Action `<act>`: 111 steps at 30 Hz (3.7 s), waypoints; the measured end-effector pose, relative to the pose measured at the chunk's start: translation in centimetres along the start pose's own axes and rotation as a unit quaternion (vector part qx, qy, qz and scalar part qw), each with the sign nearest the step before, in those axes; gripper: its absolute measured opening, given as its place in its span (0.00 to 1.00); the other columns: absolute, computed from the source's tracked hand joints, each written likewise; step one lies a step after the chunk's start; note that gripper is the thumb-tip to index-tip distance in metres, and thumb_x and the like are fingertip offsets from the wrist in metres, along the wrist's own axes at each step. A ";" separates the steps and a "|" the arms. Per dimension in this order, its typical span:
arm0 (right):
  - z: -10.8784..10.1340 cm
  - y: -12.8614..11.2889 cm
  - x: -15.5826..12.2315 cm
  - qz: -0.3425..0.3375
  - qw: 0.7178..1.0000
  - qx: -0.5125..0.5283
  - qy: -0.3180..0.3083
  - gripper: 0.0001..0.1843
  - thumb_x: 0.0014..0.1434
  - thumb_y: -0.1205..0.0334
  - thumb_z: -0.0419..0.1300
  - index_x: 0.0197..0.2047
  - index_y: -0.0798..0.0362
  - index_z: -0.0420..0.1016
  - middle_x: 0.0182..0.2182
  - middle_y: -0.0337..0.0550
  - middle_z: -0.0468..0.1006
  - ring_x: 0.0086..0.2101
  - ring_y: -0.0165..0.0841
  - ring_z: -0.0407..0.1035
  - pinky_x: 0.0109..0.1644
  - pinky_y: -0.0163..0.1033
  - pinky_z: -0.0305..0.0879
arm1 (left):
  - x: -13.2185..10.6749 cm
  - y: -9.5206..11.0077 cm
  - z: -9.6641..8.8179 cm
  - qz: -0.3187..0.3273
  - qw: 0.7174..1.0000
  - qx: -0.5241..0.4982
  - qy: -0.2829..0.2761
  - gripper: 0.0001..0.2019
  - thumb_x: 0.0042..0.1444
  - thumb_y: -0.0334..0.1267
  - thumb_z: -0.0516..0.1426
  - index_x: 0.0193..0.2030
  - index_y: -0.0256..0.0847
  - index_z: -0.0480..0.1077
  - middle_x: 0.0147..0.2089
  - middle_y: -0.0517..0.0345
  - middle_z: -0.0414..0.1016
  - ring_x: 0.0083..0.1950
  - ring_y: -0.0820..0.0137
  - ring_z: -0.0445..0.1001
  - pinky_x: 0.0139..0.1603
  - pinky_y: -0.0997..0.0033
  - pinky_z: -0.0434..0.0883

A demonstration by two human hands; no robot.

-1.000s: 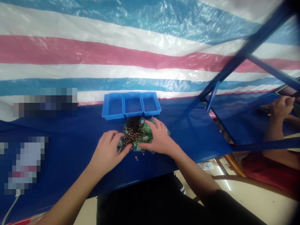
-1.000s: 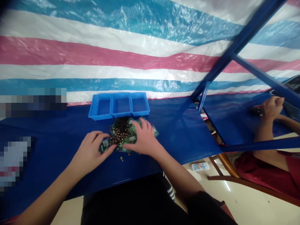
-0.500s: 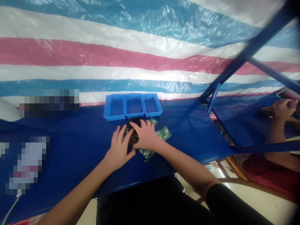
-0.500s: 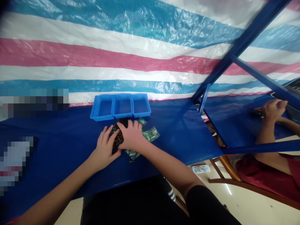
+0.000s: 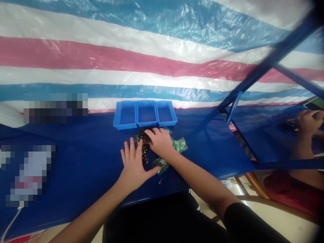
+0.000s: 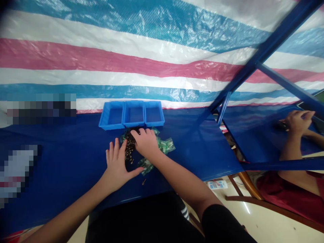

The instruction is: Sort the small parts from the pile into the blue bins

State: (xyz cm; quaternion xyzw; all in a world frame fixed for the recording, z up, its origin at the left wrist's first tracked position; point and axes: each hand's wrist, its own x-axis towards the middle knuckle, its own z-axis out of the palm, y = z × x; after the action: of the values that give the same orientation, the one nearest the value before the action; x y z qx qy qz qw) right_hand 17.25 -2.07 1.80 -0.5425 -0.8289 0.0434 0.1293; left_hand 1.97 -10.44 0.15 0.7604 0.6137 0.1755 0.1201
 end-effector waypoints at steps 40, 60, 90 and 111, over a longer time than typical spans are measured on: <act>-0.8 2.2 1.8 0.066 0.838 0.502 0.204 0.11 0.64 0.54 0.54 0.45 0.52 0.69 0.40 0.43 0.75 0.36 0.31 0.71 0.43 0.39 0.70 | 3.8 -0.1 1.0 0.094 0.992 0.026 0.085 0.37 0.55 0.55 0.59 0.67 0.36 0.57 0.74 0.34 0.43 0.75 0.41 0.36 0.69 0.33 0.41; -2.0 7.3 -8.1 -0.038 0.996 0.073 -0.043 0.64 0.47 0.27 0.60 0.74 0.50 0.38 0.72 0.57 0.42 0.70 0.57 0.35 0.69 0.67 0.41 | 2.4 -1.4 -0.1 0.078 0.996 0.040 0.010 0.47 0.50 0.66 0.58 0.73 0.50 0.50 0.76 0.46 0.39 0.75 0.36 0.36 0.68 0.28 0.38; -2.4 7.3 -7.6 -0.080 0.985 0.123 -0.096 0.71 0.44 0.25 0.61 0.75 0.53 0.30 0.73 0.59 0.35 0.71 0.55 0.29 0.71 0.65 0.39 | 2.5 -0.9 -1.1 0.136 0.989 0.062 0.018 0.45 0.47 0.65 0.61 0.70 0.59 0.54 0.77 0.54 0.36 0.74 0.33 0.35 0.65 0.22 0.32; -0.3 5.7 -3.4 0.040 0.981 0.146 0.123 0.50 0.53 0.32 0.60 0.71 0.46 0.49 0.71 0.55 0.40 0.70 0.58 0.36 0.69 0.67 0.42 | 4.9 -3.6 -1.0 0.062 0.990 0.046 0.119 0.54 0.42 0.67 0.63 0.72 0.47 0.51 0.77 0.46 0.23 0.73 0.28 0.23 0.65 0.22 0.35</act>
State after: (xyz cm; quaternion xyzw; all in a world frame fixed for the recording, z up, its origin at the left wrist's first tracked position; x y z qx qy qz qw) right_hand 23.68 -2.86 0.35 -0.5520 -0.7690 0.1020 0.3058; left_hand -0.72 -4.89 0.20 0.7757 0.5823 0.2433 0.0005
